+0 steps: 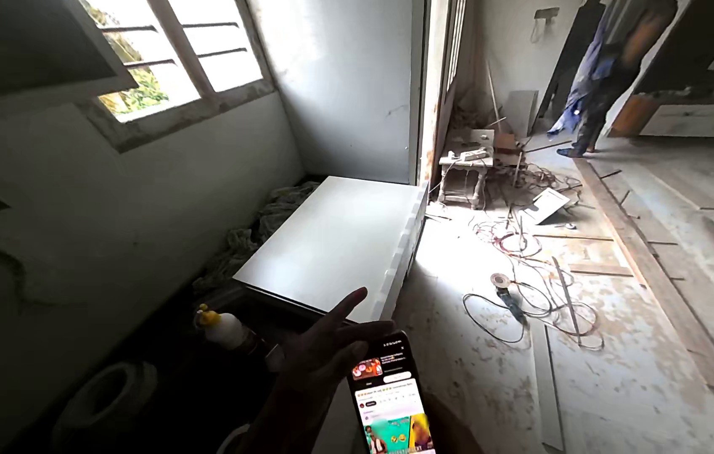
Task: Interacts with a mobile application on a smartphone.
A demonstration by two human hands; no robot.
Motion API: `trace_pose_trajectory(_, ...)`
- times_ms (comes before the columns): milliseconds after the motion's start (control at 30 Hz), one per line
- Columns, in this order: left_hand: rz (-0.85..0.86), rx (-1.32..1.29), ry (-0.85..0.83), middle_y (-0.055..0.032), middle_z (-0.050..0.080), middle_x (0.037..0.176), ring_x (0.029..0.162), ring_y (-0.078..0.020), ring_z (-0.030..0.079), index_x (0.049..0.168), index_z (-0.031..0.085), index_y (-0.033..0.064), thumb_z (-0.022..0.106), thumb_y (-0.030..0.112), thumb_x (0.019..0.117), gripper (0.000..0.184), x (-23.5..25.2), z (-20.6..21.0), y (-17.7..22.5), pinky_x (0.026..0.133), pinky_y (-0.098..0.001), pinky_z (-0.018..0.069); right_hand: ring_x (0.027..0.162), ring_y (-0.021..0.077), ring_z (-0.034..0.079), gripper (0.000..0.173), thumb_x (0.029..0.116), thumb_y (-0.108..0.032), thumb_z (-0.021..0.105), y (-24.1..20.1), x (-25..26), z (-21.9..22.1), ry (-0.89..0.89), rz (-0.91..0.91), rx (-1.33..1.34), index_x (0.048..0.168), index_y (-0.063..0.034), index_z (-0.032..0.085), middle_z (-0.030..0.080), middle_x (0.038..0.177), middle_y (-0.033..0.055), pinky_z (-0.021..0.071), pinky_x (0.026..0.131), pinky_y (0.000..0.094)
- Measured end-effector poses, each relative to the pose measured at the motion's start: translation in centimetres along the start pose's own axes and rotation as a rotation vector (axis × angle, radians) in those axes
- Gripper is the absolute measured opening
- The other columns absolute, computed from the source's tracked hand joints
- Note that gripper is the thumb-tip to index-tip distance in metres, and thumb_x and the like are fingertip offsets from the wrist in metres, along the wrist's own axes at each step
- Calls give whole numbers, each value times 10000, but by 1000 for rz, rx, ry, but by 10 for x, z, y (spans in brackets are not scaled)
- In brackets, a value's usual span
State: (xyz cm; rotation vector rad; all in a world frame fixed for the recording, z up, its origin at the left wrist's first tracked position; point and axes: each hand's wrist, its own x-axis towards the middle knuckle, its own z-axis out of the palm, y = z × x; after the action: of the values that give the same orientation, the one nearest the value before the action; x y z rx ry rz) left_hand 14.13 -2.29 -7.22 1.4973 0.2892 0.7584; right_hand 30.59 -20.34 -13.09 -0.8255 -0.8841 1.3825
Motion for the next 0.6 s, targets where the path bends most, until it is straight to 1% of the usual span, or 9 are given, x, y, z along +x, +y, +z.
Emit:
trace_pose_trajectory(67,-24,31,3,-192,628,1383,1229,-351,642,1579,365,81,651,95,971,672,-2,4,-3,1025,-465,562,1127,257,690,731,866,4,748,-2,0,0,3,7,47,1469,17,335,649,1293,113,625,908,498)
trace_pose_trajectory(133,-18,59,-24,-164,562,1467,1262,-343,615,1585,343,78,745,160,910,790,-5,5,-9,1016,-471,571,1106,259,701,726,874,0,731,-5,0,0,5,18,70,1478,1,327,656,1290,105,639,873,492)
trace_pose_trajectory(200,-33,24,-13,-170,521,1503,1275,-342,603,1576,359,76,783,249,890,825,-8,7,-13,1007,-467,575,1101,261,705,728,898,17,687,-5,-2,-2,-12,32,105,1509,-7,292,656,1303,108,643,855,475)
trace_pose_trajectory(300,-58,-14,5,-168,525,1499,1286,-332,593,1582,353,86,733,340,937,791,-8,6,-13,1026,-443,555,1095,264,706,738,908,37,657,-5,-1,-3,-17,69,137,1528,-11,260,650,1309,114,647,833,459)
trace_pose_trajectory(333,-59,-28,12,-171,528,1496,1289,-333,590,1582,355,86,713,346,952,770,-8,5,-14,1029,-440,552,1099,266,704,736,907,38,654,-5,-1,-4,-24,71,141,1525,-11,259,646,1310,115,648,831,463)
trace_pose_trajectory(467,-75,-86,46,-172,522,1506,1319,-339,566,1574,384,82,631,269,1008,646,-10,5,-16,1050,-444,531,1105,269,702,736,905,39,653,-3,0,-5,-40,72,163,1528,-16,263,645,1312,117,645,834,477)
trace_pose_trajectory(600,-108,-142,89,-170,517,1512,1314,-330,572,1574,381,80,595,194,1017,607,-13,11,-16,1049,-437,532,1116,276,699,723,917,11,637,2,0,-7,-38,85,199,1528,-10,252,644,1314,120,640,837,501)
